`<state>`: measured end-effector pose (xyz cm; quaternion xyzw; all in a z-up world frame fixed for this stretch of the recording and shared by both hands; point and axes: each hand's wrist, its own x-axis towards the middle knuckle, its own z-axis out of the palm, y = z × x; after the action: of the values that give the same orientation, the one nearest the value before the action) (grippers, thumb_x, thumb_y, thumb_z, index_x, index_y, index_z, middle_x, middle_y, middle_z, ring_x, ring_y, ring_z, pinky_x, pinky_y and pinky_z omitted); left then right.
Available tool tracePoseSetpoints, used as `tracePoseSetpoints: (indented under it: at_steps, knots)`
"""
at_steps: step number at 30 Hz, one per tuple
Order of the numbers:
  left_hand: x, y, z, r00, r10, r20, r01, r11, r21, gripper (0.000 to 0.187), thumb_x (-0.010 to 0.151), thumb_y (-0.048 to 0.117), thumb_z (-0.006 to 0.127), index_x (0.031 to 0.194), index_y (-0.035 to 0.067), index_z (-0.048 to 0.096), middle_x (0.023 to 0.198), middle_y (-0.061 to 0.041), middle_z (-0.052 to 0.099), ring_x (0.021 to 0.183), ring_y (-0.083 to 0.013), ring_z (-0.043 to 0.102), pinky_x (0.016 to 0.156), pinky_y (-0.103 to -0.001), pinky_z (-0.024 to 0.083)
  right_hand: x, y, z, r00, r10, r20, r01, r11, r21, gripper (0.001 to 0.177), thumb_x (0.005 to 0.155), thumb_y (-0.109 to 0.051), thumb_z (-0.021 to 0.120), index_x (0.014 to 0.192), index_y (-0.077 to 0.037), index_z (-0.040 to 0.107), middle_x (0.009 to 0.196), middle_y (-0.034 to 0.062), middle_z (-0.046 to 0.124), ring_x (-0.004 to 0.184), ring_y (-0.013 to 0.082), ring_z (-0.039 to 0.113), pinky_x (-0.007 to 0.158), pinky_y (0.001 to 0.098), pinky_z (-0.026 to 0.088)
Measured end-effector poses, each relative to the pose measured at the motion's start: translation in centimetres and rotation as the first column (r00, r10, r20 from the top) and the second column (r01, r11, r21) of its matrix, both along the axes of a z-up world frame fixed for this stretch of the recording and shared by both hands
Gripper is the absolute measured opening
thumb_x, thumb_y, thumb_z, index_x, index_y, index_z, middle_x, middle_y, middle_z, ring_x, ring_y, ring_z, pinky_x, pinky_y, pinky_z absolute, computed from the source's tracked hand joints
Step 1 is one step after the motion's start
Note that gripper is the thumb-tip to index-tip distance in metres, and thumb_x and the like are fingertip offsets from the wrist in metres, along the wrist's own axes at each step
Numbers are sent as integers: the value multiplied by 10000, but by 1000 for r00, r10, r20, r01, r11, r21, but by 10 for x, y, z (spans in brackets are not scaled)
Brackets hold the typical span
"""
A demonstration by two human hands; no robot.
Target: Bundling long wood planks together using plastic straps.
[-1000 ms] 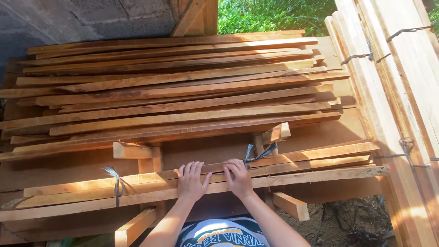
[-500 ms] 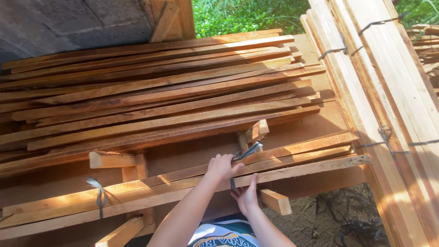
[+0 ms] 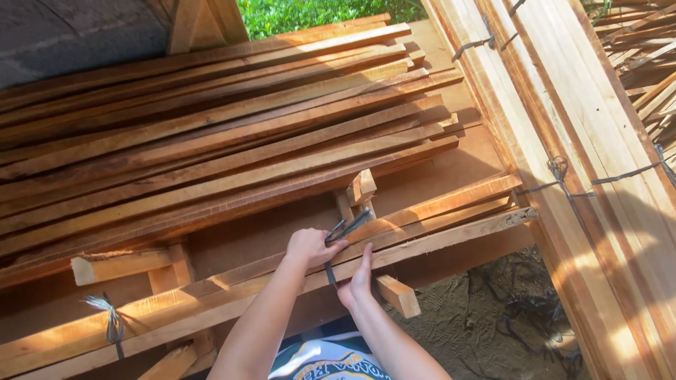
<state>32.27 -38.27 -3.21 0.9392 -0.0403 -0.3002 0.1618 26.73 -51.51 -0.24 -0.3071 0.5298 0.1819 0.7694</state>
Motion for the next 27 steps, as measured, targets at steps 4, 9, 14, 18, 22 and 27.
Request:
tracePoseSetpoints:
  at_steps: [4, 9, 14, 18, 22, 27]
  knots:
    - [9, 7, 16, 983, 11, -181, -21, 999, -49, 783, 806, 861, 358, 979, 198, 739, 1035, -137, 771, 1130, -339, 711, 937, -446, 556, -2, -6, -34, 1000, 0, -24, 1, 999, 45, 1039, 786, -909, 542, 1565, -234, 409, 1601, 84, 464, 1462, 311, 440, 1217, 519, 340]
    - [3, 5, 8, 981, 82, -177, -96, 993, -75, 708, 795, 830, 443, 986, 205, 715, 1007, -148, 764, 1115, -337, 713, 925, -441, 557, -4, -8, -41, 998, -9, -63, 9, 1000, -8, 1025, 784, -903, 573, 1535, -216, 457, 1551, 99, 524, 1415, 315, 497, 1176, 502, 388]
    - [-15, 10, 3, 975, 214, -64, -223, 955, -196, 530, 857, 711, 542, 1029, 237, 706, 1007, -79, 744, 1081, -295, 713, 896, -428, 564, 2, -2, -14, 997, 44, -68, -46, 998, -31, 1093, 754, -930, 558, 1558, -206, 410, 1573, 115, 493, 1438, 317, 469, 1188, 494, 369]
    - [-72, 45, -42, 895, 241, 376, -127, 944, -303, 433, 916, 549, 625, 1254, 279, 654, 1224, 59, 709, 1207, -153, 648, 1023, -376, 463, -13, -2, 12, 982, 177, -72, -179, 983, -29, 1123, 778, -875, 593, 1582, -130, 346, 1587, 165, 454, 1456, 336, 439, 1193, 474, 355]
    - [-129, 104, -48, 743, 298, 599, -282, 951, -124, 526, 965, 574, 575, 1363, 229, 590, 1369, 20, 616, 1349, -231, 506, 1153, -513, 311, -39, -7, 23, 559, 828, 52, -826, 561, -55, 785, 970, -623, 606, 1367, 37, 461, 1281, 293, 507, 1146, 366, 636, 1023, 436, 426]
    - [-155, 146, -59, 683, 393, 615, -519, 854, 30, 554, 962, 613, 523, 1349, 223, 597, 1372, 26, 622, 1387, -256, 488, 1195, -585, 254, -30, 42, 13, 40, 999, -3, -619, 23, -785, 258, 950, -440, 701, 892, -246, 860, 647, -35, 794, 828, 157, 800, 810, 274, 575]
